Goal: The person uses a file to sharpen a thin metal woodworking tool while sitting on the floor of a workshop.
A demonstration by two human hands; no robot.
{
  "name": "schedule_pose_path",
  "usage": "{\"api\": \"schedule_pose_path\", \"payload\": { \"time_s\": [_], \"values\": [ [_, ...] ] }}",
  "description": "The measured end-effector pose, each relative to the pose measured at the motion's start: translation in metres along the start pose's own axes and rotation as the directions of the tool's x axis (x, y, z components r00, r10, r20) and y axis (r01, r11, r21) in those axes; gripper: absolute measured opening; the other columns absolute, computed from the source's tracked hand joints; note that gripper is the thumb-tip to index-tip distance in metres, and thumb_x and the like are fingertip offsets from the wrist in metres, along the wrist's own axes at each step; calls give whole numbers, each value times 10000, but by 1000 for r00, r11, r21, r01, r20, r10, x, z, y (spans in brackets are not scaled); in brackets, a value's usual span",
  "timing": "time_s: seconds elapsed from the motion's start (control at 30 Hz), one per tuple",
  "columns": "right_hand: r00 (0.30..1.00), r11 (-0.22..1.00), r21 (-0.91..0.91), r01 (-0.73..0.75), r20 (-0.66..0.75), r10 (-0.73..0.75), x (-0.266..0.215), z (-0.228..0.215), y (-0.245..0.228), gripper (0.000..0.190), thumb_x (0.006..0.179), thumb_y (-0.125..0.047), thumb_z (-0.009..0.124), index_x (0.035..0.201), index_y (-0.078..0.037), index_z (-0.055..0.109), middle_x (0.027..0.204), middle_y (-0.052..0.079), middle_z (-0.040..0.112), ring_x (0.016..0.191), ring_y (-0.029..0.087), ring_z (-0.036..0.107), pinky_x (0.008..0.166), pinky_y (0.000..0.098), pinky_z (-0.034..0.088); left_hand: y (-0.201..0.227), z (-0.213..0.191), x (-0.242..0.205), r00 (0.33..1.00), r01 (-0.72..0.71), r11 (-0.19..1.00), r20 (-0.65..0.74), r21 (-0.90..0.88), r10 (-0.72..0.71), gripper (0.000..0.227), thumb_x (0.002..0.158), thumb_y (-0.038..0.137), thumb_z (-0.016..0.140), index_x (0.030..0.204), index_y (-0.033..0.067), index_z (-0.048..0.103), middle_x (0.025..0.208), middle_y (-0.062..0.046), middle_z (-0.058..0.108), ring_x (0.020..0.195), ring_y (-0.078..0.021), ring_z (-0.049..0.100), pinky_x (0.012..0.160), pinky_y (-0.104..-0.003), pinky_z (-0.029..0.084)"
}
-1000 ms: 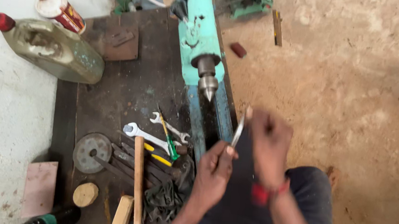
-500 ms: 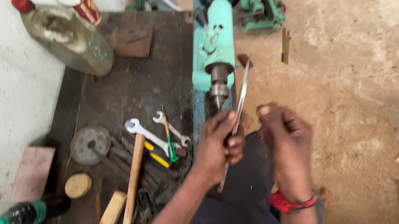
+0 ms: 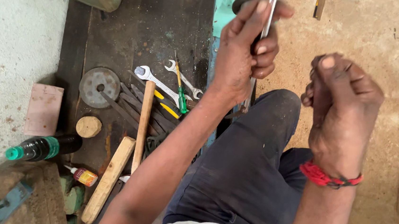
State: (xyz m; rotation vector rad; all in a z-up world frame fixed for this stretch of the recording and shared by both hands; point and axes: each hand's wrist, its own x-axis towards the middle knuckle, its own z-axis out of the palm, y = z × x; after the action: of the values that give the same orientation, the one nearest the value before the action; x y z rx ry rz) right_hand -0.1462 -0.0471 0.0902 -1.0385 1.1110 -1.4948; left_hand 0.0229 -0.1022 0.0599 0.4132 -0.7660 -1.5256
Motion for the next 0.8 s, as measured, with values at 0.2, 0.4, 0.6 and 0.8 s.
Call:
{"api": "schedule_pose_path", "payload": {
  "time_s": [0.2,0.4,0.6,0.8],
  "values": [
    [996,997,-32,-75,-50,74,-11,8,9,145,1034,-161,744,1064,-19,747,780,13,652,589,67,509,599,246,464,-35,-32,-15,988,62,998,-141,9,-60,347,1087,412,517,1113,100,669,621,71,362,457,-42,288,375,-248,228],
    [994,986,-125,-109,-15,108,-8,40,12,158,1001,-204,715,963,-51,725,702,-70,579,582,21,468,537,205,382,-39,-25,-38,969,184,983,-167,-14,-184,342,1071,420,527,1002,92,592,632,71,389,500,-42,356,428,-233,270],
    [1000,965,-263,-12,-15,8,8,57,25,157,974,-184,722,981,-29,744,695,-62,574,587,23,463,517,215,356,-46,-29,-50,958,186,975,-200,-118,-207,385,1080,423,509,891,91,552,611,57,401,473,-48,348,418,-224,261],
    [991,975,-212,-71,99,94,24,64,28,170,944,-145,728,915,22,735,650,-33,574,567,43,507,501,232,375,-51,-38,-49,961,210,953,-130,-218,-242,401,1099,416,503,881,85,563,625,44,435,482,-53,388,421,-210,282]
  ]
}}
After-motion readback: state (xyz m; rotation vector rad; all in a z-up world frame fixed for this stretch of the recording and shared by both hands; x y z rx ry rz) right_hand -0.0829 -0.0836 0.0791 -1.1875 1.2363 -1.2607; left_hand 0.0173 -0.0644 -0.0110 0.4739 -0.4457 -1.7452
